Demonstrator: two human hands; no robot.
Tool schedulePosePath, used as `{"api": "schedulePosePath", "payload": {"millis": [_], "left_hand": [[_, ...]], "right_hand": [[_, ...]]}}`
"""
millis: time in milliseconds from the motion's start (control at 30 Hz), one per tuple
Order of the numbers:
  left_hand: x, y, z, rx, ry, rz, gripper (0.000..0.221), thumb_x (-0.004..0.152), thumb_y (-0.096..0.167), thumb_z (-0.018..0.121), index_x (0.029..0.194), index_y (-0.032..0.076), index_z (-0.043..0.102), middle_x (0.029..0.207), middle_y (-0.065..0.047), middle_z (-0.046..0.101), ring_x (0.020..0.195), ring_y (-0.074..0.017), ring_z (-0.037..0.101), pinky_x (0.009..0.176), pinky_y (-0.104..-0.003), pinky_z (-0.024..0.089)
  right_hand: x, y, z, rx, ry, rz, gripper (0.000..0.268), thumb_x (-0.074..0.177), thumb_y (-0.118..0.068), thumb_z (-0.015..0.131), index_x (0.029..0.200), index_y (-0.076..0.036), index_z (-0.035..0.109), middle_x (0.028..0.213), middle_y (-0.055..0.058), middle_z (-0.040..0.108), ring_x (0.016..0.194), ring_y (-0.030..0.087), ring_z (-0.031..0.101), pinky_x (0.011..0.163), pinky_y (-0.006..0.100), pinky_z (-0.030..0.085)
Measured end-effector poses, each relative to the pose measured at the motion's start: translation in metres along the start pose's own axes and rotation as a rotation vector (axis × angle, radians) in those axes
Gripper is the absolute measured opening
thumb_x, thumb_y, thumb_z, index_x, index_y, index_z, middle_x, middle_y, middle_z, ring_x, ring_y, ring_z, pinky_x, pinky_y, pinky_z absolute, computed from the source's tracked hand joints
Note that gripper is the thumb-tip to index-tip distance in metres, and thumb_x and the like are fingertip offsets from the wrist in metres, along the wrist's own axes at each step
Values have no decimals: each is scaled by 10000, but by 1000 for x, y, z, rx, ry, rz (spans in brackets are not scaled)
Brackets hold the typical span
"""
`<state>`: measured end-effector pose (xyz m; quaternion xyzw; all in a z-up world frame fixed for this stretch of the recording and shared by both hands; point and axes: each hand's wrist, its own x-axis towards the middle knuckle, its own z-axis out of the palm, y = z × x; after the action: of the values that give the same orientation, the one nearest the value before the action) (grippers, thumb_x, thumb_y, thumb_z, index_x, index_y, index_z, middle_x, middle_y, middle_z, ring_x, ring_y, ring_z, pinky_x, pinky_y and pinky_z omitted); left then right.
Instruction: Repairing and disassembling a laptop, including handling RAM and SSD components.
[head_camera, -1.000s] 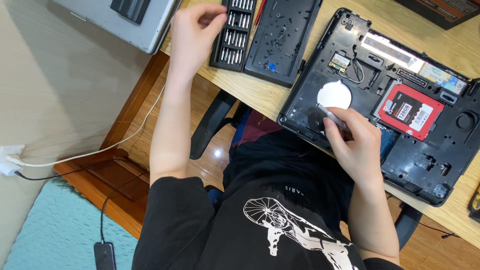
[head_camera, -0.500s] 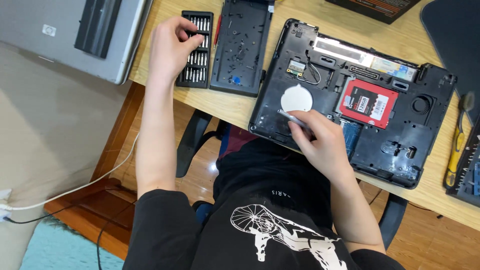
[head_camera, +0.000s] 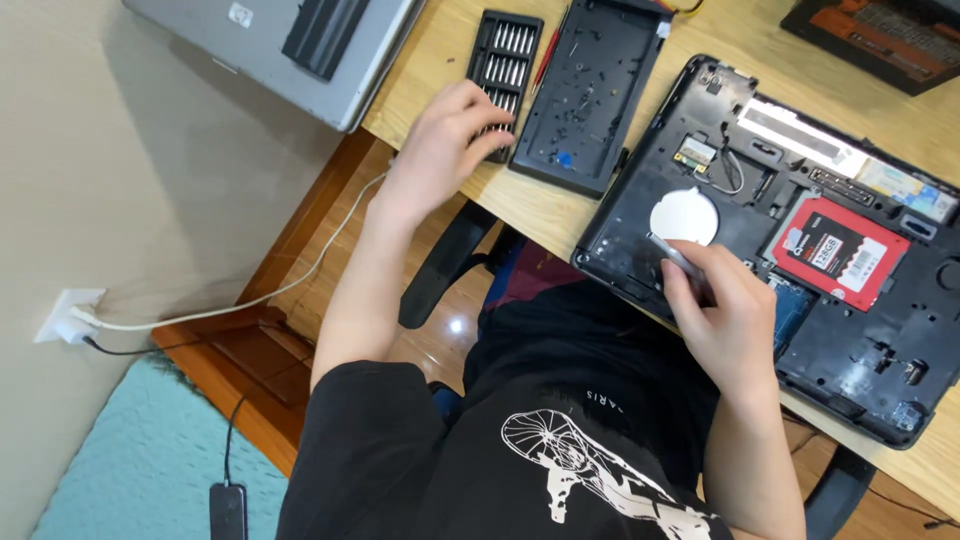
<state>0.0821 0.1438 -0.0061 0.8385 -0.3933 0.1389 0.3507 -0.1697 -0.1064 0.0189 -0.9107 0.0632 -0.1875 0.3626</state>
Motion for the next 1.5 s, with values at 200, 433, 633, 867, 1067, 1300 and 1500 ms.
{"api": "schedulePosePath", "payload": {"millis": [200, 433, 633, 867, 1067, 1300, 1500], "left_hand": [[-10, 0, 0, -91, -171, 46, 311, 928, 122, 801, 1196, -18, 729, 1023, -106, 608, 1026, -271, 606, 911, -397, 517], [-6, 3, -5, -79, -177, 37, 209, 943, 113, 794, 1085, -19, 716, 1037, -108, 616, 1035, -272, 611, 910, -390, 513], [-10, 20, -10, -266, -219, -136, 133, 997, 119, 773, 1055, 30, 693, 1064, -59, 675, 1017, -183, 670, 893, -318, 558], [-16, 18, 6, -157, -29, 81, 276, 950, 40, 798, 1192, -35, 690, 1141, -110, 630, 1126, -242, 610, 978, -357, 527], [-18, 7, 7, -70, 4, 8, 160, 919, 47, 819, 1037, -11, 728, 1015, -100, 647, 1013, -278, 613, 878, -394, 522], [-19, 14, 17, -94, 102, -9, 89, 914, 40, 808, 945, 1, 735, 955, -86, 712, 952, -274, 645, 835, -382, 533], [-15, 13, 20, -3, 89, 58, 92, 947, 43, 788, 958, -7, 711, 923, -99, 714, 916, -266, 678, 789, -373, 551]], "right_hand": [[-4, 2, 2, -33, -12, 36, 164, 993, -35, 746, 1151, -22, 708, 856, 91, 645, 680, 147, 590, 629, 279, 457], [-3, 1, 2, -6, -8, 41, 163, 997, -27, 742, 1154, -14, 703, 882, 87, 658, 708, 131, 601, 644, 267, 469], [-1, -1, 0, 2, 3, 16, 168, 1010, -13, 733, 1175, -6, 702, 903, 90, 636, 739, 137, 602, 661, 265, 473], [0, -1, 0, 9, -7, 14, 185, 1001, -7, 735, 1184, -5, 706, 909, 84, 622, 723, 133, 599, 642, 261, 466], [-1, -1, 0, 3, -1, 11, 185, 997, -12, 738, 1180, -10, 708, 909, 86, 626, 718, 137, 596, 638, 263, 470], [-3, 4, 2, 13, 14, 27, 281, 997, -2, 745, 1271, -22, 689, 955, 91, 655, 775, 123, 610, 671, 249, 482], [-8, 14, 6, 161, 54, 123, 272, 1011, 0, 749, 1250, -15, 620, 946, 52, 702, 787, 47, 607, 662, 198, 470]]}}
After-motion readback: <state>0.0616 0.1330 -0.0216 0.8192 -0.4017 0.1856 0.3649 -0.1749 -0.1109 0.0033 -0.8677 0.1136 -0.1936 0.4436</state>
